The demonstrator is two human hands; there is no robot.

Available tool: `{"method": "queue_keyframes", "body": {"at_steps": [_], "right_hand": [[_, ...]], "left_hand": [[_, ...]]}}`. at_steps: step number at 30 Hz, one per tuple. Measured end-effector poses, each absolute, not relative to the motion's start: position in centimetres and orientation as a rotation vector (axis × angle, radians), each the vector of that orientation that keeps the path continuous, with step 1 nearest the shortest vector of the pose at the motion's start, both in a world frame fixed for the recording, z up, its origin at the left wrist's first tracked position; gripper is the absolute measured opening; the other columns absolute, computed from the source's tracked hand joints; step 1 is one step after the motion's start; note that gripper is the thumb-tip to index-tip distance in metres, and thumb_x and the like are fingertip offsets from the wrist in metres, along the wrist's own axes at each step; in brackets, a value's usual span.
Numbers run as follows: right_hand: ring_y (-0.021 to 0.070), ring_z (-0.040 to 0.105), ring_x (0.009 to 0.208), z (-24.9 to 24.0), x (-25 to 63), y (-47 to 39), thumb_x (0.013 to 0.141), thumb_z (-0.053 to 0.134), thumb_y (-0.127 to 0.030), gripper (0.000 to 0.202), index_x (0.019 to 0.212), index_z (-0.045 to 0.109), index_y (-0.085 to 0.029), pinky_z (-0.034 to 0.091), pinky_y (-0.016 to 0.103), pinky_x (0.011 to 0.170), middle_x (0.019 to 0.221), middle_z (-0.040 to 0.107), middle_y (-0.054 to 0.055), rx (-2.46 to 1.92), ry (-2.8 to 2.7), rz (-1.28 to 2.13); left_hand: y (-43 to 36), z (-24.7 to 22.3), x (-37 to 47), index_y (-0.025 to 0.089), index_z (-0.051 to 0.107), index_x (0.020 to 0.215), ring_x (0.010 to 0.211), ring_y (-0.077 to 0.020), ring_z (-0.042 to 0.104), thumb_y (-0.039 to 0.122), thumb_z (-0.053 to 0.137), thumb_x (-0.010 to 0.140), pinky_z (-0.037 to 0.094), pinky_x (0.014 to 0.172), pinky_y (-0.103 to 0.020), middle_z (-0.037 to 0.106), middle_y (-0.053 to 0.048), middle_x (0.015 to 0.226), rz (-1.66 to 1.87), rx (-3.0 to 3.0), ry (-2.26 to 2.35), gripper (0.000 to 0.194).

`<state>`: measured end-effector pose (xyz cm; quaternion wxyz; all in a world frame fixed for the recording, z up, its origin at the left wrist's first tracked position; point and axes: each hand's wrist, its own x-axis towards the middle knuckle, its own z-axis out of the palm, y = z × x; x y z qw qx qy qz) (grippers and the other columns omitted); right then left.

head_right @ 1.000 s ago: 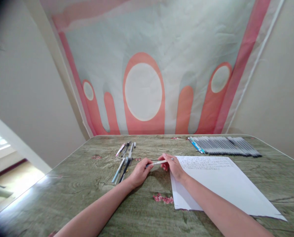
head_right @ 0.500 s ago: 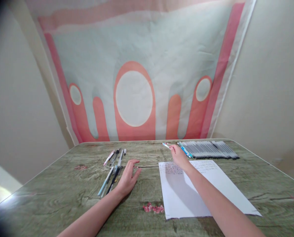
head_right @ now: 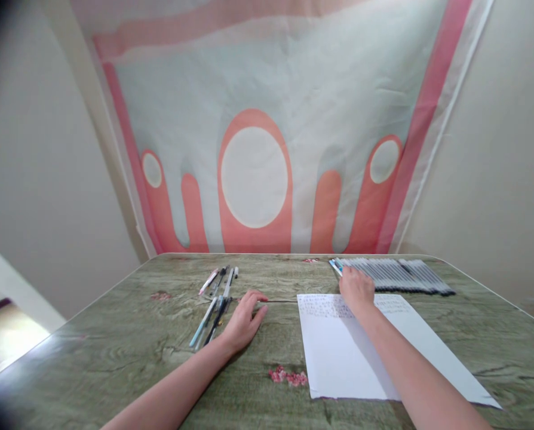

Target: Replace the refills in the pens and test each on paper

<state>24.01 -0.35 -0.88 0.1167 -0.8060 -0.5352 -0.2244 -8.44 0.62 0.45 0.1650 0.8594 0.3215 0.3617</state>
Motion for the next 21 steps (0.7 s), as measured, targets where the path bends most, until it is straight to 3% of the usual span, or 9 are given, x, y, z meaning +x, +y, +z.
{"method": "queue_keyframes", "body": {"at_steps": [13,21], "right_hand": [[0.0252,0.055,0.085,-1.3,24.9,-0.5,0.082,0.044,-0.030,0.023,0.082,0.060,-0.013,0.035,0.034,0.067,0.085,0.062,0.014,-2.397,-1.545,-0.589],[0.0251,0.056,0.080,-1.5,25.2,-0.4,0.082,0.044,-0.026,0.021,0.080,0.061,-0.013,0.036,0.033,0.063,0.082,0.062,0.013,-2.397,-1.546,-0.611]], "left_hand": [[0.7,0.4,-8.5,0.019,0.054,0.097,0.097,-0.0177,0.049,0.021,0.043,0.085,0.039,0.088,-0.033,0.053,-0.007,0.099,0.982,2.459,0.914,0.017],[0.6,0.4,-8.4,0.018,0.054,0.096,0.097,-0.0179,0.049,0.020,0.043,0.084,0.039,0.088,-0.033,0.053,-0.007,0.098,0.970,2.460,0.912,0.017]]}}
